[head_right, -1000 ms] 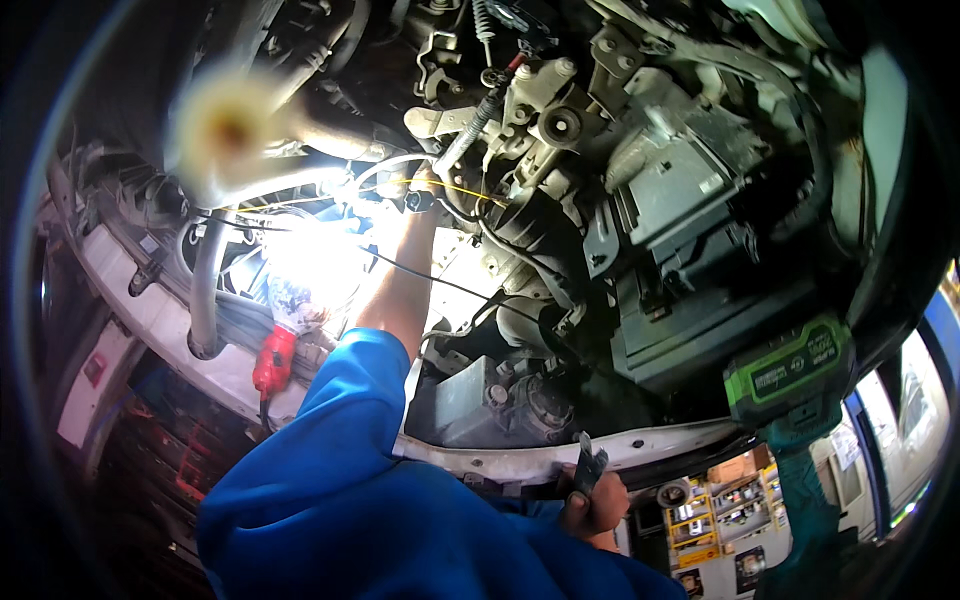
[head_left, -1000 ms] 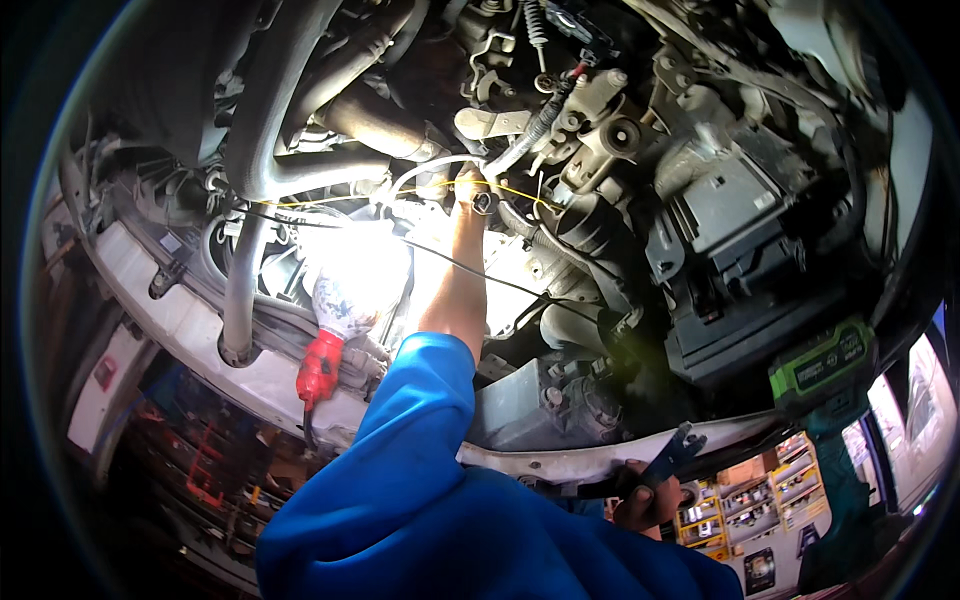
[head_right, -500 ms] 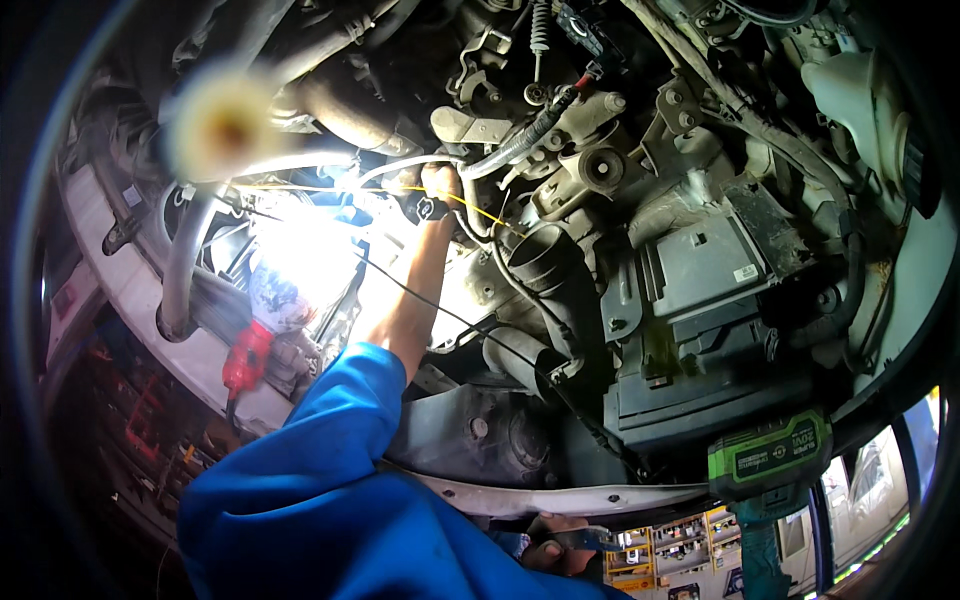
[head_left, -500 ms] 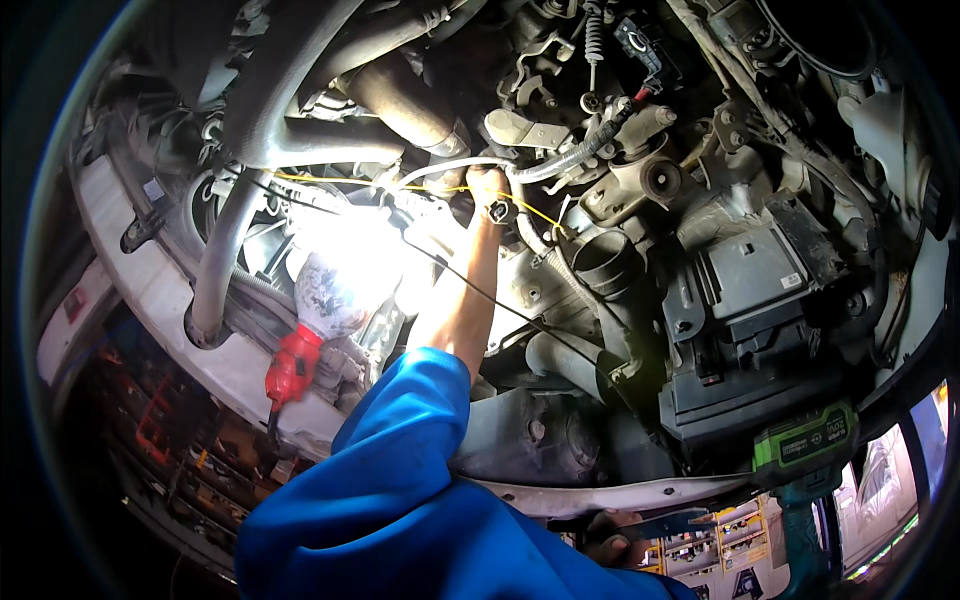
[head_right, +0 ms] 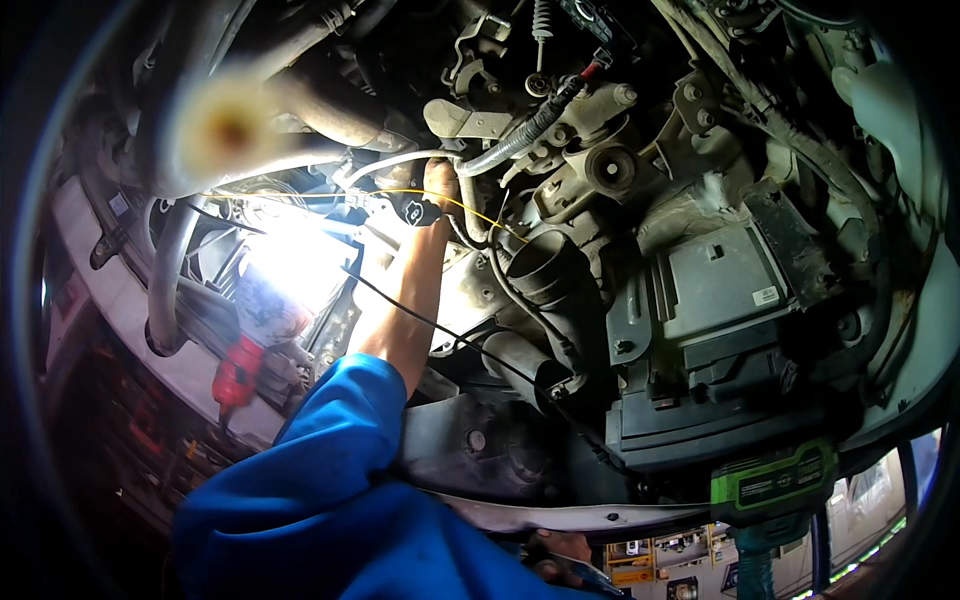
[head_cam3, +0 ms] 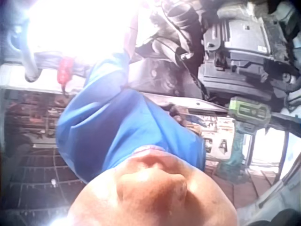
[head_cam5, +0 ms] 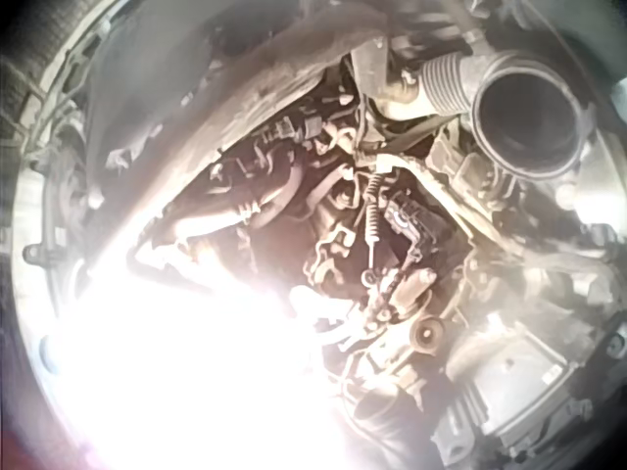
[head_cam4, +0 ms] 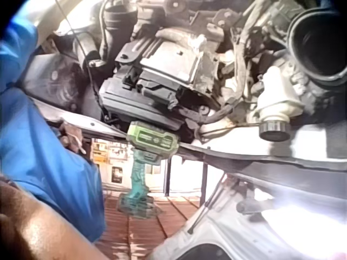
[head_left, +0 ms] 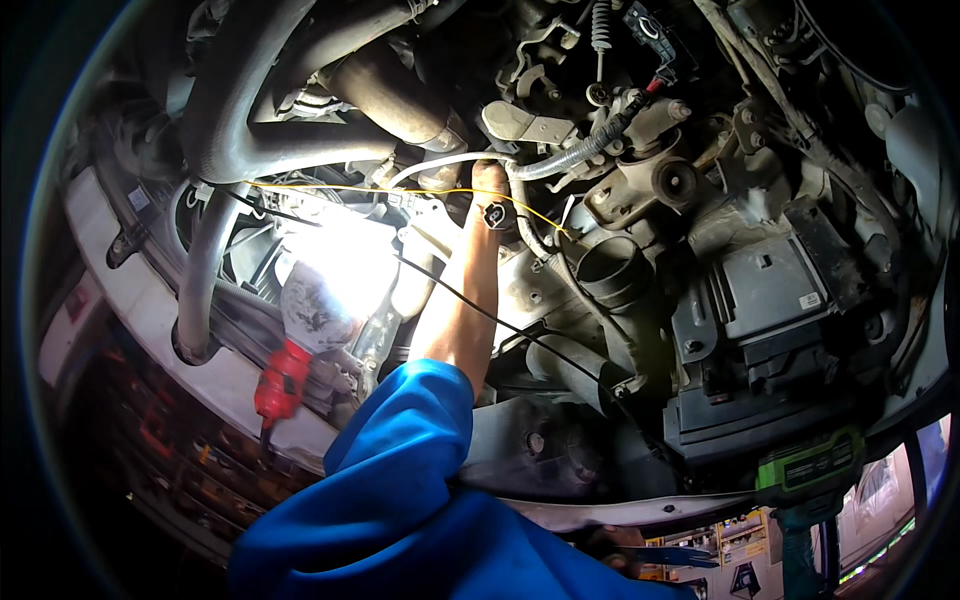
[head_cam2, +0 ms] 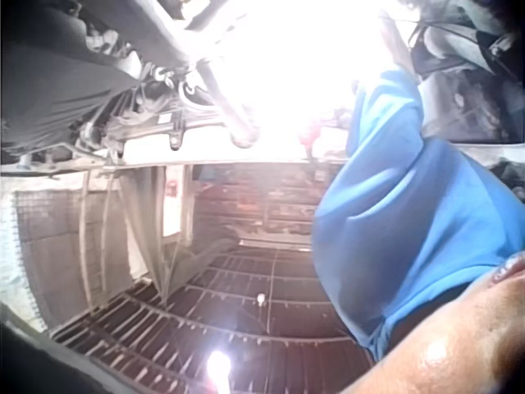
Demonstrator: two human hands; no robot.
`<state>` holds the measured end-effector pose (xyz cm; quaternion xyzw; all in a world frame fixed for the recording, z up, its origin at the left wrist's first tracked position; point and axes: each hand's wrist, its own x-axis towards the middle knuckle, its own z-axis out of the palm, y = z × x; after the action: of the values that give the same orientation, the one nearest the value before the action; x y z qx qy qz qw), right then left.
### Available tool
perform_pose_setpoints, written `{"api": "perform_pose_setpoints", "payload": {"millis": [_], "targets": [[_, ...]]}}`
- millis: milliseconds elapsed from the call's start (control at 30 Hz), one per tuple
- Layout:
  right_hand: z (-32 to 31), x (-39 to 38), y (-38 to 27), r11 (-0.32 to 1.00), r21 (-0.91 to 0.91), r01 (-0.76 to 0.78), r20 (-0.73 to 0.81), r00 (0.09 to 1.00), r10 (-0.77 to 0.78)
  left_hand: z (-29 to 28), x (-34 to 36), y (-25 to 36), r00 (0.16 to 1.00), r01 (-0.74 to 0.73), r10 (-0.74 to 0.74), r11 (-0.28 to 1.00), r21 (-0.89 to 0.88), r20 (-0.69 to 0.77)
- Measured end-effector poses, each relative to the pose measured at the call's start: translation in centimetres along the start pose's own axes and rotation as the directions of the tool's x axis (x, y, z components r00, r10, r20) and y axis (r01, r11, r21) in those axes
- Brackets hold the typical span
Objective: The person works in the engine compartment of a vehicle, first assembling an impact driver with a long extension and socket, then using it to loosen fasteners near the manifold while using a handheld work light for visibility.
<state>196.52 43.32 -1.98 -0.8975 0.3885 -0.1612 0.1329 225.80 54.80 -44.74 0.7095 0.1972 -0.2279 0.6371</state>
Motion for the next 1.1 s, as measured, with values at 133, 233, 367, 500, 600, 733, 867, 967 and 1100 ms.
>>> {"api": "perform_pose_setpoints", "payload": {"millis": [133, 233, 367, 500, 600, 733, 867, 967, 1100], "targets": [[-0.3, 0.4, 0.3, 0.999, 0.019, 0.037, 0.017, 0.999, -0.038, 0.0, 0.5, -2.6, 0.985, 0.039, -0.080, 0.966, -0.256, -0.152], [0.3, 0.3, 0.1, 1.000, 0.000, 0.016, 0.011, 1.000, -0.016, 0.9, -0.2, 0.3, 0.981, 0.071, -0.115, 0.962, -0.262, -0.155], [0.1, 0.3, 0.6, 1.000, 0.017, 0.022, 0.017, 1.000, -0.023, 0.6, -0.3, -0.4, 0.962, 0.011, -0.049, 0.990, -0.142, -0.267], [0.1, 0.2, -0.1, 1.000, 0.007, 0.021, 0.011, 1.000, -0.022, 1.1, -0.3, -0.4, 0.957, 0.019, -0.066, 0.986, -0.164, -0.282], [0.0, 0.4, -0.2, 1.000, 0.014, 0.026, 0.012, 1.000, -0.026, 0.5, 0.0, -1.4, 0.956, 0.071, -0.097, 0.992, -0.099, -0.279], [0.3, 1.1, 0.2, 0.999, 0.024, 0.026, 0.030, 0.999, -0.026, 0.9, -1.3, 0.8, 0.945, -0.022, -0.022, 0.991, -0.129, -0.328], [0.5, 0.9, -0.9, 1.000, -0.008, 0.008, 0.028, 1.000, -0.008, 2.3, -0.1, -0.5, 0.937, 0.050, -0.108, 0.983, -0.179, -0.333], [-0.6, 1.7, -0.2, 0.997, 0.029, 0.066, 0.075, 0.995, -0.068, 0.7, -0.4, -2.2, 0.935, 0.006, -0.063, 0.987, -0.161, -0.350], [-1.0, 1.0, 0.3, 0.993, 0.046, 0.112, 0.095, 0.989, -0.116, 1.4, 0.3, -3.7, 0.935, -0.093, 0.101, 0.995, 0.040, -0.340]]}}
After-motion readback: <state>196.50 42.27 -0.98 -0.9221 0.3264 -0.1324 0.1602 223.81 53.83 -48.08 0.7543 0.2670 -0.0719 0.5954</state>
